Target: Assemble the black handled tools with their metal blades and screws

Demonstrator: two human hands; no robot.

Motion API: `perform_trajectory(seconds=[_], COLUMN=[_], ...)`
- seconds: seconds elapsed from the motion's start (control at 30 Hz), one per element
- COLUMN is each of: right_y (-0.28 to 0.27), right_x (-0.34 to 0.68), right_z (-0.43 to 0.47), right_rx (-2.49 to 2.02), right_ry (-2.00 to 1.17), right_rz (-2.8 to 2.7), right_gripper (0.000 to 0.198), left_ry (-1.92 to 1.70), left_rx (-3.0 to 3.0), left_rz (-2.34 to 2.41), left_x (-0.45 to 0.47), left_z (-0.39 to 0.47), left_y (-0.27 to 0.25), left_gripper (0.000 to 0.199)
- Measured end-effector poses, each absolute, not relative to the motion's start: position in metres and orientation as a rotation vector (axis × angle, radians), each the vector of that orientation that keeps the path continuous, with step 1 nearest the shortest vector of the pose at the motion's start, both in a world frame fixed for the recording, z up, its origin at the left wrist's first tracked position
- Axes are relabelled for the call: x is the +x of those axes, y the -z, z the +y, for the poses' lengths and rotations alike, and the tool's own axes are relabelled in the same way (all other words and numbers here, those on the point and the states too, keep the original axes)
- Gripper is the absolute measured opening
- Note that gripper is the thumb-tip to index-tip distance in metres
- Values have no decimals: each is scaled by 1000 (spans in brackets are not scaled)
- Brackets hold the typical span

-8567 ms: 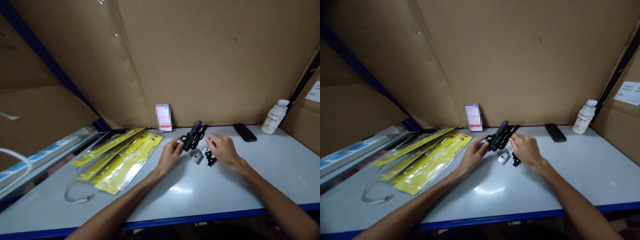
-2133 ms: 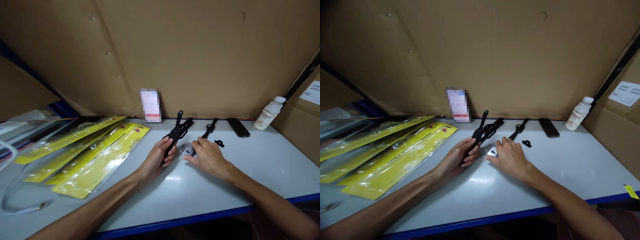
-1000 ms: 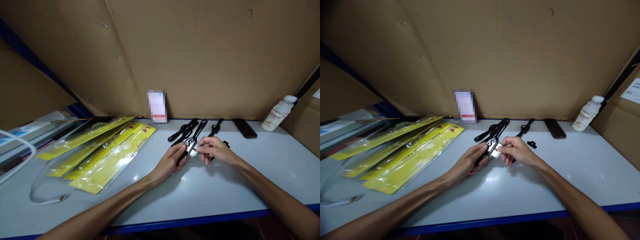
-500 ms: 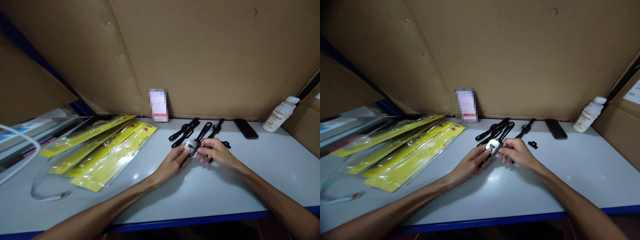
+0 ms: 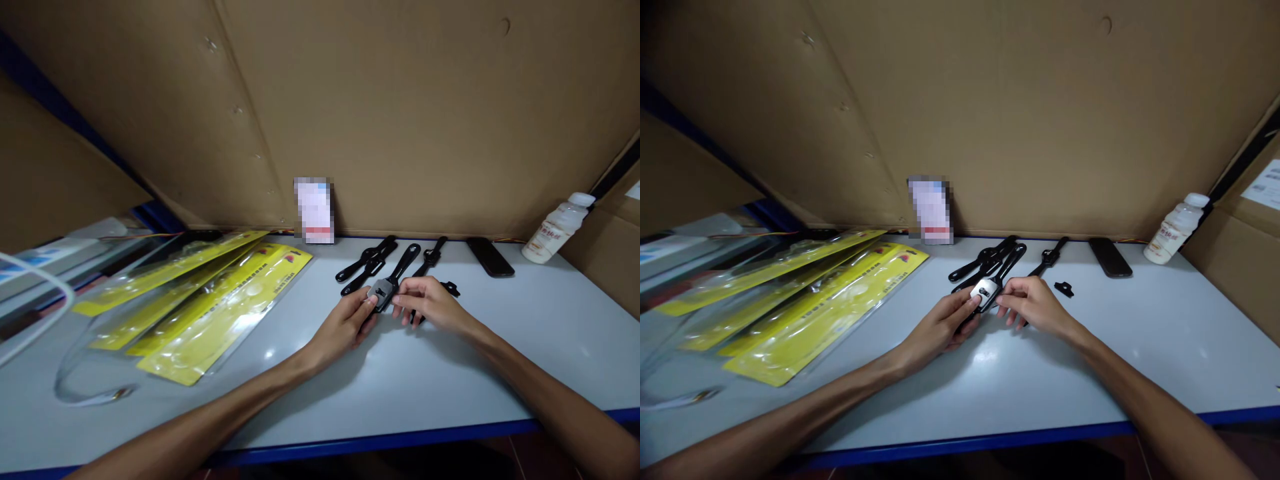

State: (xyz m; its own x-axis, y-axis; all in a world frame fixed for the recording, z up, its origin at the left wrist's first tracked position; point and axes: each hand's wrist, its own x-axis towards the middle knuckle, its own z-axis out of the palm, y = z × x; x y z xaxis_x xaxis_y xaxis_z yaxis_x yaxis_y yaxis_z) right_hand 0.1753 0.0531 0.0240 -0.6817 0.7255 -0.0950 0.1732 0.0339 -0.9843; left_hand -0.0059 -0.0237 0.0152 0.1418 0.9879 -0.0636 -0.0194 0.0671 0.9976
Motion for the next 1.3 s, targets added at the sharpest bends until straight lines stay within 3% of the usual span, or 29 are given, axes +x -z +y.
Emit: perform_trajectory(seconds=[0.4,0.53,0.67,0.77,0.97,1.3], right_y=[-36,-55,-60,-52,-42,-48], right_x=[183,205,234,250,251,252], right_z=[59,76,96,109,112,107], right_rx=[-965,-1044,-1257,-1418,-1345,-1503], right_ry=[-1548,-1241,-664,-367,-500,-398], right_rz=[-2035,-2050,-2193,-2356,-2505,-2542], right_gripper=[18,26,40,35,8,10], left_ry=[-1037,-1041,-1050,-1030,-992,-970], left_rx=[1235,1174,1079,1038,1068,1085], left_rz=[1145,1143,1122,1101,1143,1171], left_x=[-7,-8,-8,-8,-6,-6], left_z=[-24,-25,-26,-26,-25,-27], left_y=[-12,-12,-13,-13,-14,-15], left_gripper=[36,36,36,36,39,39])
